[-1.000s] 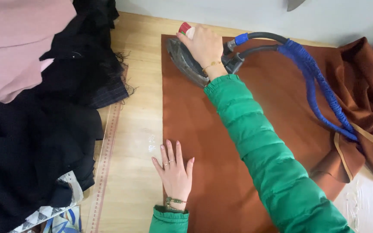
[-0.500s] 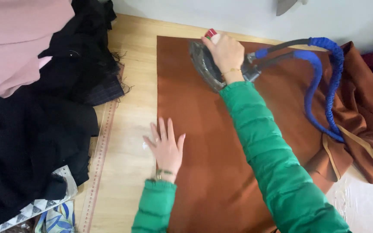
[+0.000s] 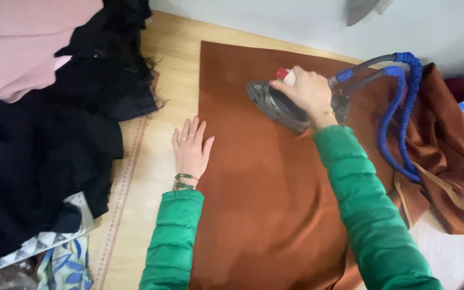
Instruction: A person irons a large piece of brown fabric on a wooden workbench using a steam iron.
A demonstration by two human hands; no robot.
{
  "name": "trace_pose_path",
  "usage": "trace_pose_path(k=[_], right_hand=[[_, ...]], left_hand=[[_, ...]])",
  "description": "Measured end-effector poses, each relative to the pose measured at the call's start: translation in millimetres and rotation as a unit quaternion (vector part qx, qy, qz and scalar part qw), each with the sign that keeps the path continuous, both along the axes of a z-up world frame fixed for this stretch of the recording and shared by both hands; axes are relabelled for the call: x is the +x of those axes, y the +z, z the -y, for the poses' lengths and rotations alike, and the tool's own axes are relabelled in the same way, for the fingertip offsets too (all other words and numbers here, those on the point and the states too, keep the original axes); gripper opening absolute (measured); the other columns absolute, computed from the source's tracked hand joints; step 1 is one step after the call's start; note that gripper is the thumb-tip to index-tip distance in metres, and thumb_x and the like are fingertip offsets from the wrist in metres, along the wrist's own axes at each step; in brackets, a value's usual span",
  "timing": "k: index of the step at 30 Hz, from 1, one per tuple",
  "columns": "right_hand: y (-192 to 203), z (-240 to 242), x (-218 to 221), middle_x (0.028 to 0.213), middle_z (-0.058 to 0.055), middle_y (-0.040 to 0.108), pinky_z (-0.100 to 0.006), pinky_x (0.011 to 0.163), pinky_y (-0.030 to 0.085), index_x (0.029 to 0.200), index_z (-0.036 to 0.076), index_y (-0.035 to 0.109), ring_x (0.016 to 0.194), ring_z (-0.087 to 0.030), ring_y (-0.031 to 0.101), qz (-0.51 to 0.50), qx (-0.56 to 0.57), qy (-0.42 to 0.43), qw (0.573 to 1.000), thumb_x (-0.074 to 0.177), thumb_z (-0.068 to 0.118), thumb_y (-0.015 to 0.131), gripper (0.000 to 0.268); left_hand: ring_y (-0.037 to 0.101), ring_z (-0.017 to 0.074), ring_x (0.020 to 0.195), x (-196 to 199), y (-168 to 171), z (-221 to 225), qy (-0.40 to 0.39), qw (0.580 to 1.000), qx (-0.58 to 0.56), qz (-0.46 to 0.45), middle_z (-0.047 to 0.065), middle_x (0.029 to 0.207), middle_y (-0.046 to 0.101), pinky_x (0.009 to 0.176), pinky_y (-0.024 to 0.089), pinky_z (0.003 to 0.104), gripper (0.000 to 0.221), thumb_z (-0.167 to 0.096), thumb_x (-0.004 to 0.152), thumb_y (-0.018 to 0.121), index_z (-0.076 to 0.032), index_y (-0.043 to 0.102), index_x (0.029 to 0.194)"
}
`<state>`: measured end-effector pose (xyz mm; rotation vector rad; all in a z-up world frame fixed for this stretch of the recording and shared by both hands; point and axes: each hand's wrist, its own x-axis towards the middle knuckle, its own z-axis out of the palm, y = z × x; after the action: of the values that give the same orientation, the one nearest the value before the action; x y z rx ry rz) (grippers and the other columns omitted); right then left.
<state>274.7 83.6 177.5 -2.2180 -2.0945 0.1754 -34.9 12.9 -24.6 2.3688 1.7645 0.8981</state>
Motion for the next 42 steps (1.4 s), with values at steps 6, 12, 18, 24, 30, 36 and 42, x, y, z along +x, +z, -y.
trace_pose_path(k=[6,12,18,24,30,36,42], right_hand=[[15.7,31.9,-68.1,0.091,-0.027,0.075,-0.054,0.085,0.057,0.111,0.006,0.065,0.095,-0.045,0.075,-0.018,-0.023,0.089,0.996,0.093,0.069,0.062,0.065],[-23.0,-3.4,-113.9,0.081,-0.018,0.076,-0.046,0.077,0.059,0.098,0.010,0.065,0.084,-0.036,0.078,0.006,0.050,0.090,0.995,0.096,0.075,0.057,0.066],[-31.9,-27.7,-119.7,0.082,-0.018,0.075,-0.047,0.076,0.058,0.097,0.008,0.066,0.084,-0.039,0.077,-0.001,0.070,0.085,0.994,0.096,0.076,0.058,0.069],[-21.1,-4.2,-119.2,0.082,-0.020,0.076,-0.049,0.078,0.058,0.099,0.007,0.066,0.084,-0.041,0.077,0.028,0.061,0.086,0.994,0.097,0.074,0.058,0.068],[-44.7,-12.8,-96.8,0.078,-0.021,0.075,-0.050,0.076,0.058,0.096,0.010,0.064,0.081,-0.043,0.076,0.068,0.097,0.054,0.991,0.096,0.083,0.055,0.074],[-70.3,-74.3,-77.1,0.070,-0.014,0.070,-0.051,0.056,0.050,0.087,0.009,0.063,0.063,-0.042,0.069,0.078,0.158,0.020,0.984,0.098,0.085,0.053,0.077],[-82.4,-120.8,-67.5,0.078,-0.013,0.074,-0.050,0.056,0.053,0.092,0.009,0.068,0.070,-0.040,0.072,0.038,0.158,-0.092,0.982,0.095,0.083,0.053,0.076]], left_hand=[[0.053,0.0267,0.140,-0.8,-6.5,-2.5,0.015,0.991,0.018,0.132,0.005,0.146,0.060,0.119,0.034,0.049,0.034,-0.036,0.102,0.065,-0.018,0.066,0.130],[0.059,0.0343,0.131,-7.6,-8.3,-6.1,0.012,0.958,0.014,0.286,0.009,0.126,0.068,0.113,0.043,0.047,0.022,-0.020,0.103,0.064,-0.011,0.069,0.122],[0.060,0.0358,0.128,-9.5,-12.0,-10.5,0.000,0.968,0.042,0.247,0.010,0.122,0.067,0.109,0.047,0.049,0.025,-0.022,0.098,0.069,-0.011,0.069,0.121],[0.052,0.0273,0.140,-1.9,10.1,-0.7,0.003,0.994,0.033,0.108,0.004,0.146,0.060,0.117,0.033,0.047,0.032,-0.031,0.101,0.065,-0.020,0.067,0.130],[0.050,0.0262,0.141,0.3,3.5,-1.5,0.007,0.995,0.038,0.094,-0.002,0.145,0.062,0.117,0.032,0.048,0.026,-0.035,0.100,0.066,-0.022,0.071,0.122],[0.052,0.0303,0.140,-0.3,28.5,2.8,0.001,0.997,0.010,0.072,0.001,0.143,0.064,0.115,0.031,0.048,0.027,-0.033,0.102,0.058,-0.019,0.072,0.120],[0.050,0.0307,0.142,-4.3,35.1,3.8,-0.018,0.999,-0.006,0.035,0.002,0.147,0.061,0.115,0.030,0.049,0.032,-0.036,0.101,0.058,-0.018,0.069,0.125]])
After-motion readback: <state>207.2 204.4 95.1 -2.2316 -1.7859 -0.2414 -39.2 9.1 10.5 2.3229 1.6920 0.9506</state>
